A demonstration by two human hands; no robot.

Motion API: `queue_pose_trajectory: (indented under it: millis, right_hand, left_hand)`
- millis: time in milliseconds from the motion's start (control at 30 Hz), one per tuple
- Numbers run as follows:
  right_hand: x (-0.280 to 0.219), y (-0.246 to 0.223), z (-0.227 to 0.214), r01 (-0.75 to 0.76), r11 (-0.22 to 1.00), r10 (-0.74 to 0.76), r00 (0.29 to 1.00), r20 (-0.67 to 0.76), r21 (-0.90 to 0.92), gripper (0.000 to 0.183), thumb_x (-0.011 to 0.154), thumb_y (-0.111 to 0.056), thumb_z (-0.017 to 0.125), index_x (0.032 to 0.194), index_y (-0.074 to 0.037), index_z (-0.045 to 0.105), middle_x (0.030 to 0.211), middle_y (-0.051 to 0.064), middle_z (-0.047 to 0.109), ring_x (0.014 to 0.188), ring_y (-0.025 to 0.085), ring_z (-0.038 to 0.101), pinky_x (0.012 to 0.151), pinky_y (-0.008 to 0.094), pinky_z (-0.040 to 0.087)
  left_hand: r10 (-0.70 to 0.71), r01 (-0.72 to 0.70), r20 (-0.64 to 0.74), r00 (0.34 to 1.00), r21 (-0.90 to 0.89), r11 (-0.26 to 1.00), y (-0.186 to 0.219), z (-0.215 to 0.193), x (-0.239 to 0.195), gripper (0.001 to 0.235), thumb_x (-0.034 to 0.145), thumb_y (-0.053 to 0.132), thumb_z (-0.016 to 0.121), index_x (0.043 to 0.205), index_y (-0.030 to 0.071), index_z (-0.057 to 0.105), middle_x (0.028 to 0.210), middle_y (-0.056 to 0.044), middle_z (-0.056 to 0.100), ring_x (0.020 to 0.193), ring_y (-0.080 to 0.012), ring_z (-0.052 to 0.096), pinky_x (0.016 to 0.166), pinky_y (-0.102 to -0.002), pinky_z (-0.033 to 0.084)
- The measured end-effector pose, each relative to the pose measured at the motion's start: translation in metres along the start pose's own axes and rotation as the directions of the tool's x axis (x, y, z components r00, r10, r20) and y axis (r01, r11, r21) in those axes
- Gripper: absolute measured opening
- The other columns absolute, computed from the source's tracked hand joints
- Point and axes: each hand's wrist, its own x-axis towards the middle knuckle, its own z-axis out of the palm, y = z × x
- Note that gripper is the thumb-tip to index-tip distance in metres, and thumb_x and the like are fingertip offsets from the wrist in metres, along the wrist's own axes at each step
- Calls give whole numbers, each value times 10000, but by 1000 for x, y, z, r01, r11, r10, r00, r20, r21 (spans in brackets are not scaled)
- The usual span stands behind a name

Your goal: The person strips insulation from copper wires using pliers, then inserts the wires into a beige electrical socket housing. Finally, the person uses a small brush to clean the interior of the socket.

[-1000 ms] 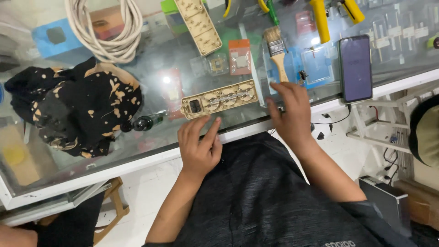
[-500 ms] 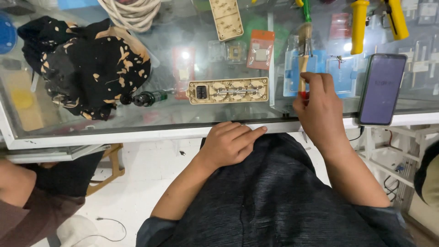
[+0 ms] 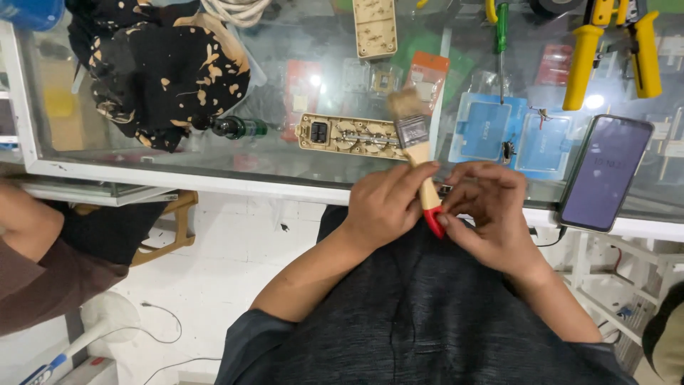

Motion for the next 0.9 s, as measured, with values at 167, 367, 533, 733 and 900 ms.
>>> queue_pose_trajectory:
  millis: [167, 367, 533, 733, 900]
  right_hand:
    - [47, -11, 9, 95, 738, -63, 995, 72, -668, 821, 751, -84, 912, 1432, 98, 491, 1270, 235, 593, 1194, 475, 542, 967, 552, 469]
    - [66, 24, 33, 127, 453, -39, 992, 122, -882, 812, 731, -294, 948, 1396, -17, 575, 1347, 145, 549, 1249, 387, 465, 868, 459, 384]
    - [65, 19, 21, 104, 711, -47, 994, 100, -695, 602, 769, -204, 930, 1234, -27, 591, 1348, 152, 582, 1258, 388, 515, 917, 445, 423]
    - [52, 52, 2, 93, 930, -49, 990, -129, 356, 761, 885, -456, 678, 1425, -115, 265, 1417, 319, 506, 1368, 480, 538, 1118, 552, 499]
    - [58, 48, 1, -7, 732, 205, 956, -210, 681, 815, 1017, -659, 207, 1647, -143, 232, 1269, 171, 615, 1181, 333, 692, 1020, 545, 632]
  left_hand:
    - [-324, 247, -182, 928, -350, 904, -21, -56, -17, 167, 924, 193, 662, 962, 61, 756, 730, -32, 658, 587, -223, 632, 566, -337, 552]
    - [-483, 336, -279, 830, -440, 832, -34, -85, -46, 341, 1019, 193, 577, 1196, -98, 600, 805, -178, 665, 669, -221, 681, 606, -335, 611]
    - [-537, 331, -242, 808, -567, 754, -30, -83, -44, 390, 1037, 242, 563, 1289, -28, 436, 872, -169, 676, 688, -177, 690, 624, -258, 566]
    - [-506, 321, -118, 854, -646, 692, -12, -83, -20, 344, 1021, 223, 583, 1140, -100, 589, 835, -242, 738, 659, -229, 746, 562, -263, 583]
    - [-394, 318, 20, 919, -626, 712, 9, -69, 34, 390, 995, 269, 585, 1044, -102, 695, 769, -209, 758, 587, -189, 713, 532, -264, 599]
